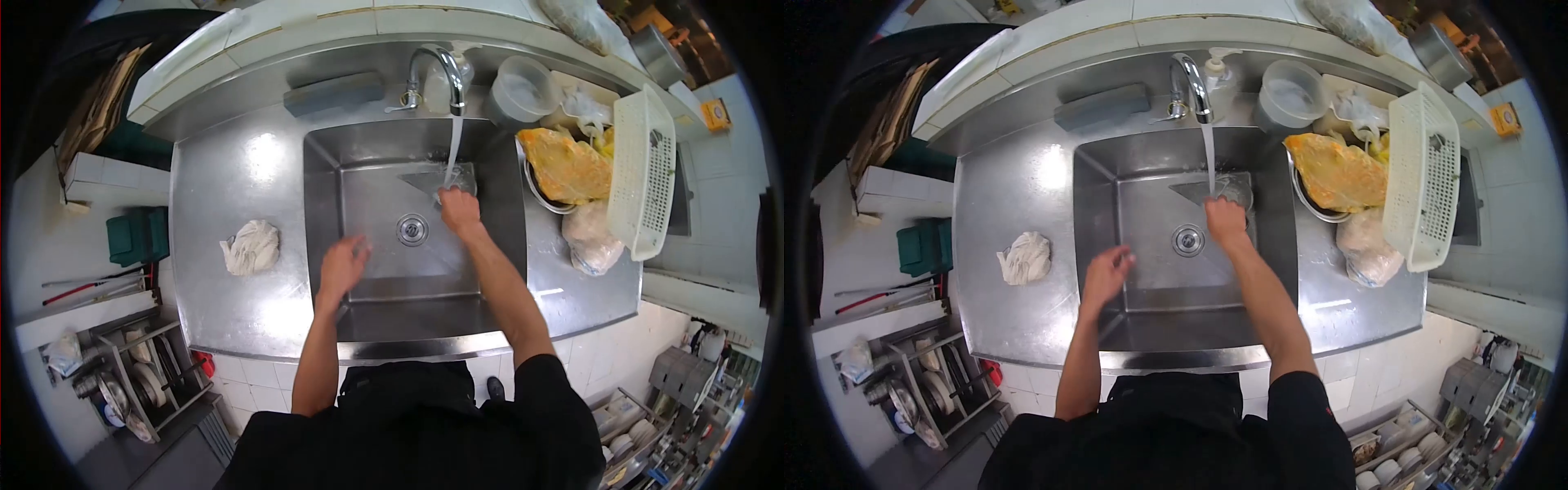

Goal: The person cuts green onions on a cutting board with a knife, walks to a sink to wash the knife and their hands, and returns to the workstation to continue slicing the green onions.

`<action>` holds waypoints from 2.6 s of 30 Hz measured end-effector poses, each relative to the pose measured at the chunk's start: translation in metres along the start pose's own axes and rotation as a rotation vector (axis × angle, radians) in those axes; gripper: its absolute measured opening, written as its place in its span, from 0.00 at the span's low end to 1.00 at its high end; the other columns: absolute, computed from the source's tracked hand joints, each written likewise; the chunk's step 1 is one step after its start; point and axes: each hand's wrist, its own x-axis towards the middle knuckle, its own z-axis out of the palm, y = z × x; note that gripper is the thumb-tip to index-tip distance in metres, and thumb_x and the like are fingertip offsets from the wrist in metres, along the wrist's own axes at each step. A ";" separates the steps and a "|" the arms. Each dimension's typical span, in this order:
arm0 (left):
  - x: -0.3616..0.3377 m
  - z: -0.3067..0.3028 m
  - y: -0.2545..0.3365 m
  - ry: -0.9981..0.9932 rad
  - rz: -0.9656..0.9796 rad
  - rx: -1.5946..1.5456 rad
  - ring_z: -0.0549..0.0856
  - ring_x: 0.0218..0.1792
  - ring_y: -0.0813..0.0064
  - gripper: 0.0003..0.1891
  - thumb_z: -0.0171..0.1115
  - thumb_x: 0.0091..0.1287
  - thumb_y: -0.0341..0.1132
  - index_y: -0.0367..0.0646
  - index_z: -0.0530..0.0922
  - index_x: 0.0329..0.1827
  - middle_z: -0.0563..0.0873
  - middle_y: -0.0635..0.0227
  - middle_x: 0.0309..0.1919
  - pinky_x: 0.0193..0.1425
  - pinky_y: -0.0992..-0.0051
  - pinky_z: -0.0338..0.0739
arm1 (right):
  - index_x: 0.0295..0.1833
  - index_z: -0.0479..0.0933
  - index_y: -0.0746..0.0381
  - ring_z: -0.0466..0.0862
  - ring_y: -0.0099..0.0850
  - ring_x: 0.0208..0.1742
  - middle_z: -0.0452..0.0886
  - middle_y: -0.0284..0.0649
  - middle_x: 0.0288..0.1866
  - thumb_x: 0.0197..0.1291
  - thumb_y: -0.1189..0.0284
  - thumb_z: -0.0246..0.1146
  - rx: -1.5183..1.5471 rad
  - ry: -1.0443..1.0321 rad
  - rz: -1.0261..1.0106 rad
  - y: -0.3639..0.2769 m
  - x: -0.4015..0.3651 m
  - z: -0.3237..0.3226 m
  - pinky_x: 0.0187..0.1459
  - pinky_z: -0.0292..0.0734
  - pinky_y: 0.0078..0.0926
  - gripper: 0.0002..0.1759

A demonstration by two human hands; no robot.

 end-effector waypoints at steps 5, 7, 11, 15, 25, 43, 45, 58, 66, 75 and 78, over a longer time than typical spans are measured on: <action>-0.038 0.018 0.038 -0.341 -0.230 -0.086 0.83 0.56 0.49 0.19 0.64 0.66 0.45 0.41 0.84 0.54 0.86 0.51 0.52 0.61 0.59 0.77 | 0.46 0.84 0.58 0.87 0.49 0.49 0.86 0.49 0.48 0.55 0.70 0.63 -0.163 -0.351 -0.185 0.003 0.086 -0.030 0.46 0.84 0.47 0.13; -0.033 0.045 0.042 -0.256 0.177 -0.125 0.78 0.64 0.49 0.25 0.67 0.65 0.43 0.39 0.78 0.62 0.82 0.49 0.60 0.68 0.59 0.71 | 0.44 0.84 0.58 0.87 0.48 0.49 0.86 0.50 0.46 0.55 0.70 0.63 -0.192 -0.459 -0.241 0.004 0.095 -0.036 0.46 0.84 0.47 0.12; 0.020 0.061 0.085 0.067 0.364 -0.074 0.54 0.79 0.46 0.47 0.69 0.61 0.38 0.36 0.52 0.79 0.58 0.48 0.78 0.80 0.52 0.50 | 0.53 0.75 0.60 0.87 0.52 0.44 0.86 0.50 0.41 0.55 0.69 0.65 -0.127 -0.064 -0.302 0.003 0.055 -0.062 0.41 0.82 0.51 0.19; 0.078 0.082 0.116 0.031 0.354 0.052 0.50 0.80 0.48 0.48 0.69 0.60 0.35 0.36 0.50 0.80 0.54 0.51 0.80 0.81 0.49 0.46 | 0.52 0.68 0.61 0.85 0.55 0.39 0.84 0.51 0.36 0.53 0.68 0.70 0.230 0.171 -0.387 0.034 -0.007 -0.065 0.38 0.79 0.55 0.23; 0.134 0.136 0.110 -0.175 0.751 0.256 0.53 0.81 0.59 0.50 0.67 0.54 0.26 0.48 0.50 0.82 0.52 0.66 0.82 0.80 0.47 0.53 | 0.40 0.69 0.60 0.85 0.54 0.32 0.83 0.52 0.29 0.55 0.63 0.70 0.183 0.202 -0.044 0.071 -0.076 -0.050 0.34 0.79 0.53 0.19; 0.096 0.140 0.104 -0.099 0.486 0.208 0.46 0.81 0.49 0.49 0.72 0.54 0.36 0.56 0.57 0.80 0.42 0.53 0.82 0.79 0.39 0.44 | 0.36 0.72 0.61 0.85 0.54 0.35 0.84 0.48 0.30 0.54 0.65 0.71 0.201 0.107 -0.054 0.032 -0.059 -0.041 0.35 0.78 0.54 0.15; 0.104 0.141 0.097 -0.066 0.454 0.175 0.46 0.81 0.48 0.48 0.72 0.54 0.36 0.57 0.58 0.80 0.42 0.53 0.82 0.79 0.39 0.44 | 0.36 0.73 0.61 0.85 0.53 0.35 0.84 0.49 0.30 0.54 0.64 0.70 0.175 0.116 -0.057 0.033 -0.060 -0.048 0.36 0.79 0.53 0.15; 0.098 0.097 0.025 0.092 0.155 0.433 0.43 0.82 0.51 0.52 0.73 0.55 0.40 0.53 0.50 0.82 0.43 0.56 0.83 0.79 0.39 0.42 | 0.36 0.75 0.61 0.86 0.51 0.38 0.84 0.48 0.33 0.55 0.65 0.68 0.114 0.087 -0.033 0.058 -0.062 -0.036 0.37 0.81 0.51 0.13; 0.091 0.148 0.072 -0.068 0.435 0.178 0.49 0.82 0.55 0.50 0.72 0.54 0.36 0.52 0.53 0.81 0.51 0.62 0.82 0.78 0.37 0.44 | 0.34 0.75 0.60 0.86 0.49 0.37 0.85 0.45 0.33 0.54 0.65 0.68 0.140 0.082 -0.120 0.027 -0.060 -0.026 0.37 0.81 0.50 0.12; 0.113 0.125 0.041 0.029 0.290 0.378 0.50 0.81 0.50 0.48 0.69 0.54 0.30 0.60 0.58 0.80 0.51 0.65 0.82 0.77 0.34 0.43 | 0.33 0.76 0.60 0.85 0.47 0.35 0.84 0.43 0.33 0.53 0.67 0.68 0.132 0.152 -0.215 0.029 -0.060 -0.030 0.36 0.80 0.47 0.10; 0.104 0.106 0.037 0.107 0.078 0.350 0.47 0.81 0.50 0.48 0.70 0.54 0.31 0.62 0.57 0.80 0.48 0.61 0.82 0.77 0.33 0.43 | 0.34 0.76 0.60 0.85 0.48 0.35 0.84 0.44 0.33 0.53 0.66 0.69 0.113 0.123 -0.197 0.025 -0.056 -0.034 0.36 0.81 0.48 0.11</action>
